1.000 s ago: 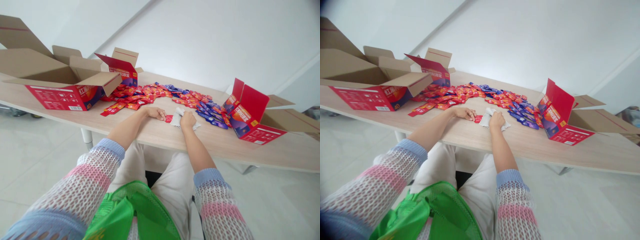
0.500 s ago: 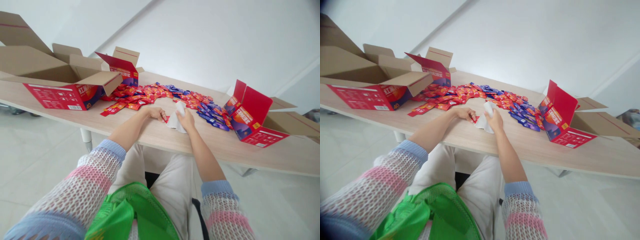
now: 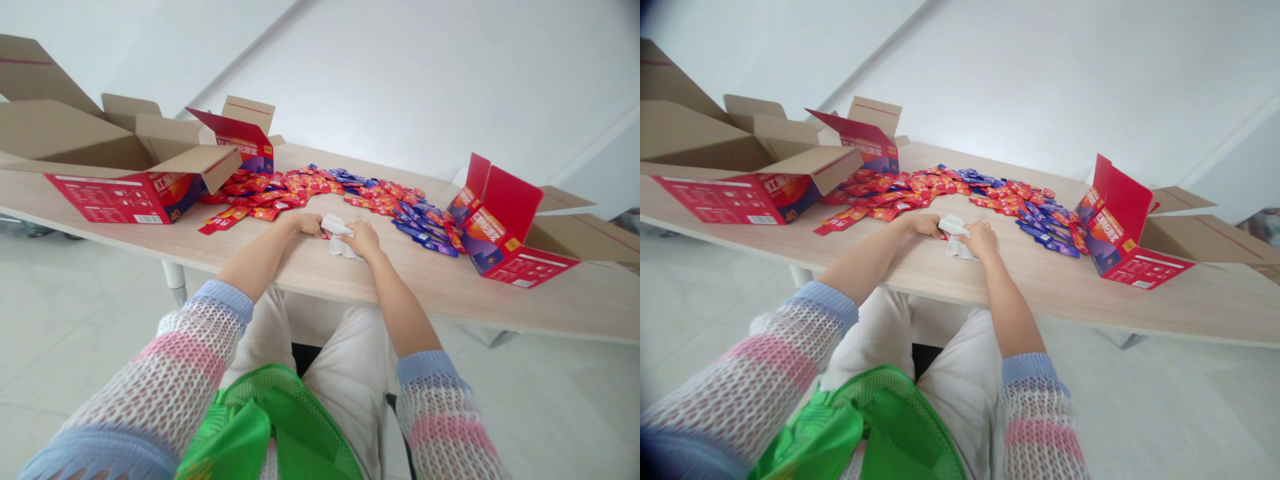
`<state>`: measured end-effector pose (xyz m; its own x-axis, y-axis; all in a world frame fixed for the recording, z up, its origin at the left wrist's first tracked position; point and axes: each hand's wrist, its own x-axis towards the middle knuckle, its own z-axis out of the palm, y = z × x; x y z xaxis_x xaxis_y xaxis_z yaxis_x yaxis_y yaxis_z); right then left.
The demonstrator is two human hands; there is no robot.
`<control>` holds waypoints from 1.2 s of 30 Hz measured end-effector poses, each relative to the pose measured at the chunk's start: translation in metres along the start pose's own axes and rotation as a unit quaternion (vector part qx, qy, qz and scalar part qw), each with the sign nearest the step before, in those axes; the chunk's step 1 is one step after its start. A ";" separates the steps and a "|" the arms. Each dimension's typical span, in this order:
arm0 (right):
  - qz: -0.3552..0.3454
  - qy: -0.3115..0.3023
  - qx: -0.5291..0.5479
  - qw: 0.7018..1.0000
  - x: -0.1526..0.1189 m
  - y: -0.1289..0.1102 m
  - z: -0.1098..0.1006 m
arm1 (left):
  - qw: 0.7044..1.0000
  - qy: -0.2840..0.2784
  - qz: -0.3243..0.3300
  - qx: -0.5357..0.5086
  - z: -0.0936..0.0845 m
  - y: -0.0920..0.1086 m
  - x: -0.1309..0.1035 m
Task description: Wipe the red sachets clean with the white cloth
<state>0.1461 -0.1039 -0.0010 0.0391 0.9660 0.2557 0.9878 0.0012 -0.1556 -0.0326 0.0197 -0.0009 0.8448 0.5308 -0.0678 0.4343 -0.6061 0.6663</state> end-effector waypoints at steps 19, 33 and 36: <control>0.326 0.107 0.001 0.939 0.001 0.057 -0.004 | 0.995 -0.066 0.056 -0.058 -0.005 -0.016 0.004; -0.150 0.052 0.137 0.978 0.007 0.023 0.004 | 0.997 -0.014 -0.002 -0.077 0.003 0.001 -0.001; -0.129 0.027 0.111 0.985 0.005 0.022 0.001 | 0.997 -0.006 -0.018 -0.078 0.003 0.003 0.001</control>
<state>0.1675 -0.0986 -0.0038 -0.1958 0.9108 0.3636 0.9087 0.3079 -0.2819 -0.0294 0.0161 -0.0012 0.8332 0.5435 -0.1019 0.4113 -0.4860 0.7711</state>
